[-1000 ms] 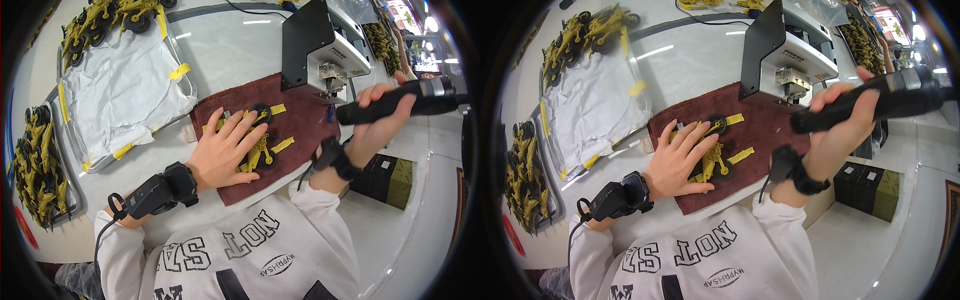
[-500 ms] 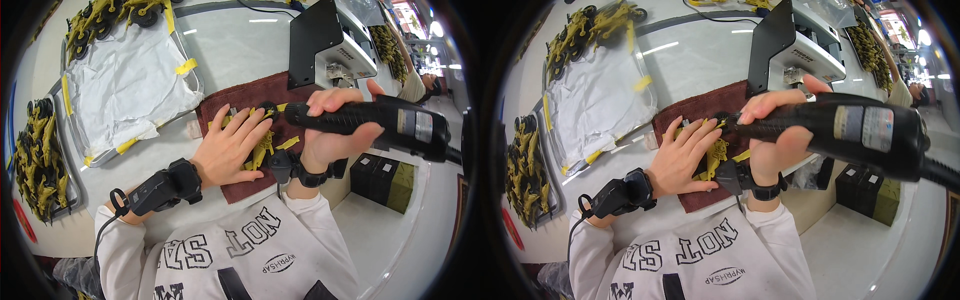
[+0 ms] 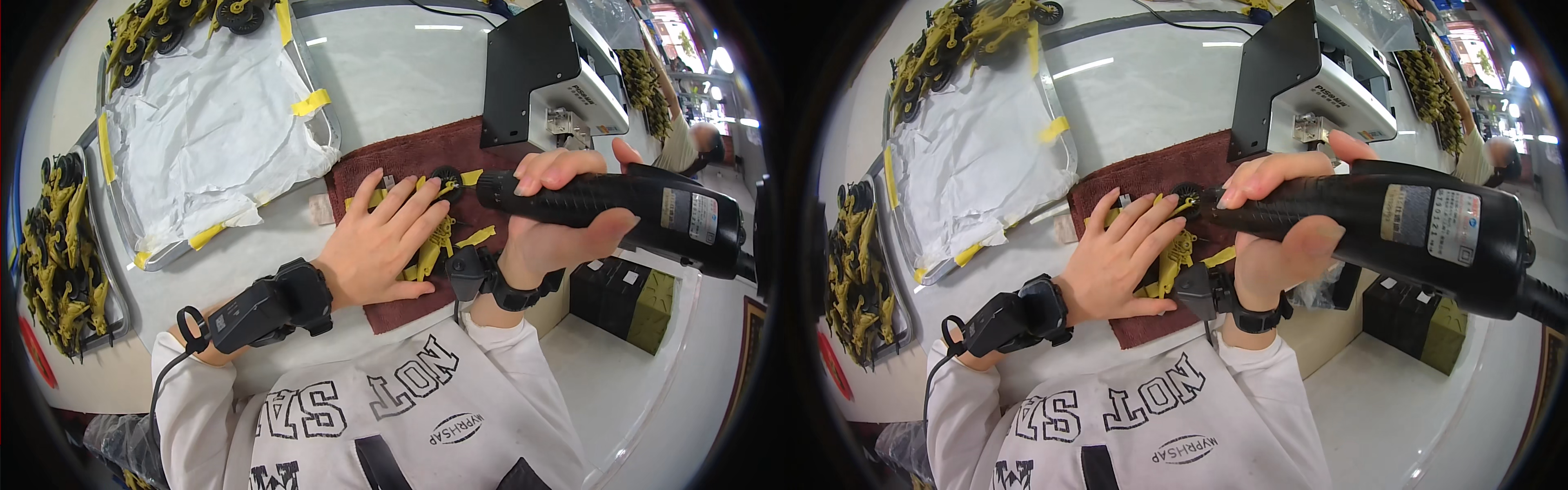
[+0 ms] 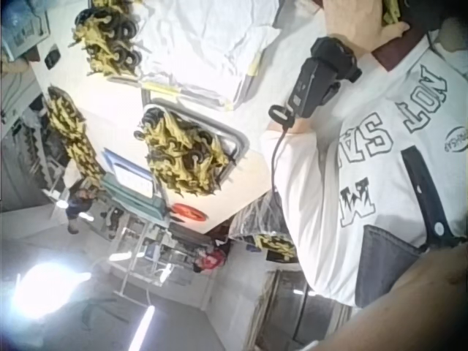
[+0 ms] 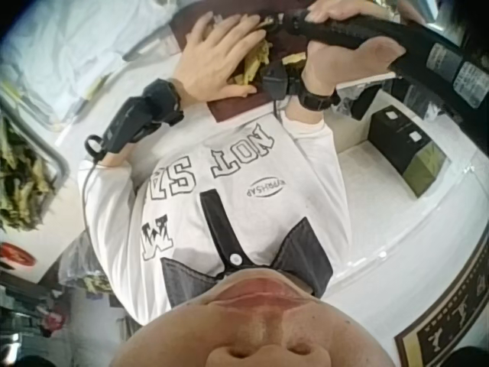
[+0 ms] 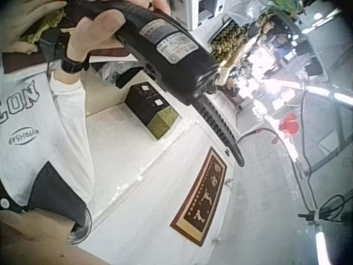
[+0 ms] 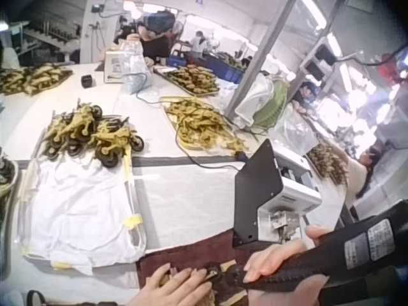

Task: The recorder uses an electric screwdriver to assemble small plastic toy motorcycle components at a manufacturing workstation.

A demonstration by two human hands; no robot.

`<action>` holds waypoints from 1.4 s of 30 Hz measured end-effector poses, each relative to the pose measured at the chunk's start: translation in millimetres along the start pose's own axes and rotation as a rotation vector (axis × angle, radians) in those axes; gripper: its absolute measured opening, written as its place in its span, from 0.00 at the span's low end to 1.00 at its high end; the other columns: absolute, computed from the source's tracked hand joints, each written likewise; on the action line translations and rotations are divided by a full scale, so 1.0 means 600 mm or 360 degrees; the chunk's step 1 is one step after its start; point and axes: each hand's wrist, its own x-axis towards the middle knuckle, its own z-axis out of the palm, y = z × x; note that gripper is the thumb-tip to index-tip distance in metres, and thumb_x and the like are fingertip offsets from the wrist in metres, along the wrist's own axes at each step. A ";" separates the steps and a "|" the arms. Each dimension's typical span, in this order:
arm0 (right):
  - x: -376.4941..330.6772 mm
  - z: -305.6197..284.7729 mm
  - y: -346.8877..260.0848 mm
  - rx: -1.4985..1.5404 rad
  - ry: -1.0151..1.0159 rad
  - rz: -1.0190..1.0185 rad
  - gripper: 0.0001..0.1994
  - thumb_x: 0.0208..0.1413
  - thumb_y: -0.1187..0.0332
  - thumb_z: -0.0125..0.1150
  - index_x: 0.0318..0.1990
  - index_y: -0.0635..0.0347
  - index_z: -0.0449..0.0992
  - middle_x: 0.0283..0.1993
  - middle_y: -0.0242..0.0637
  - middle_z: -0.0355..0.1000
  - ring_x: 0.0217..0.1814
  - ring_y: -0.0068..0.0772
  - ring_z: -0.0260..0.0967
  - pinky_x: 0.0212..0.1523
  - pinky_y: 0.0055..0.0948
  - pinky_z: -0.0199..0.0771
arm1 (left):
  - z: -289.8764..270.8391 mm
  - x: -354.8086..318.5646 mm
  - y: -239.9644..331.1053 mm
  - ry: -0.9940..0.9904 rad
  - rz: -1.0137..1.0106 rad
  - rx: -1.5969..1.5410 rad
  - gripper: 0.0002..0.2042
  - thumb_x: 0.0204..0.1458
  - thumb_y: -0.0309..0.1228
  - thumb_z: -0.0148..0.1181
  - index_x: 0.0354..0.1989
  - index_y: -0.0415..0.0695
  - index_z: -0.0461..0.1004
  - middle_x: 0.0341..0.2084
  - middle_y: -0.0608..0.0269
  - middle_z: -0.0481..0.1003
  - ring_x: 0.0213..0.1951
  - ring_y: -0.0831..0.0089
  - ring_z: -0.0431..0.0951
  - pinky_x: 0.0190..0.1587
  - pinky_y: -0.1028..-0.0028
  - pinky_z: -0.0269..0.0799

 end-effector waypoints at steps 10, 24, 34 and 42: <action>-0.001 0.006 0.016 0.0018 -0.0012 0.0056 0.31 0.54 0.40 0.50 0.51 0.58 0.57 0.22 0.35 0.65 0.16 0.29 0.60 0.24 0.32 0.63 | -0.001 0.002 -0.004 -0.0025 0.0001 -0.0012 0.42 0.38 0.57 0.62 0.59 0.42 0.59 0.62 0.55 0.56 0.61 0.57 0.58 0.62 0.50 0.44; 0.026 -0.047 -0.030 0.0108 -0.0024 -0.0320 0.23 0.54 0.50 0.51 0.46 0.60 0.61 0.20 0.36 0.66 0.17 0.28 0.61 0.22 0.29 0.65 | -0.002 0.004 0.001 0.0026 -0.0002 0.0068 0.38 0.38 0.55 0.61 0.57 0.45 0.63 0.62 0.58 0.57 0.59 0.58 0.61 0.61 0.51 0.48; 0.135 -0.093 -0.025 -0.0422 0.0492 -0.0420 0.19 0.55 0.60 0.54 0.46 0.67 0.62 0.20 0.38 0.65 0.17 0.30 0.62 0.24 0.33 0.66 | -0.002 0.003 0.005 0.0029 0.0054 0.0075 0.38 0.39 0.55 0.61 0.57 0.46 0.63 0.63 0.57 0.56 0.59 0.56 0.60 0.61 0.51 0.46; 0.033 -0.085 -0.067 0.0056 -0.0041 -0.0067 0.25 0.57 0.52 0.50 0.52 0.62 0.56 0.20 0.37 0.63 0.15 0.29 0.58 0.21 0.31 0.63 | -0.001 0.003 0.002 0.0033 0.0066 0.0005 0.34 0.39 0.54 0.63 0.52 0.46 0.65 0.63 0.57 0.56 0.60 0.56 0.59 0.62 0.51 0.46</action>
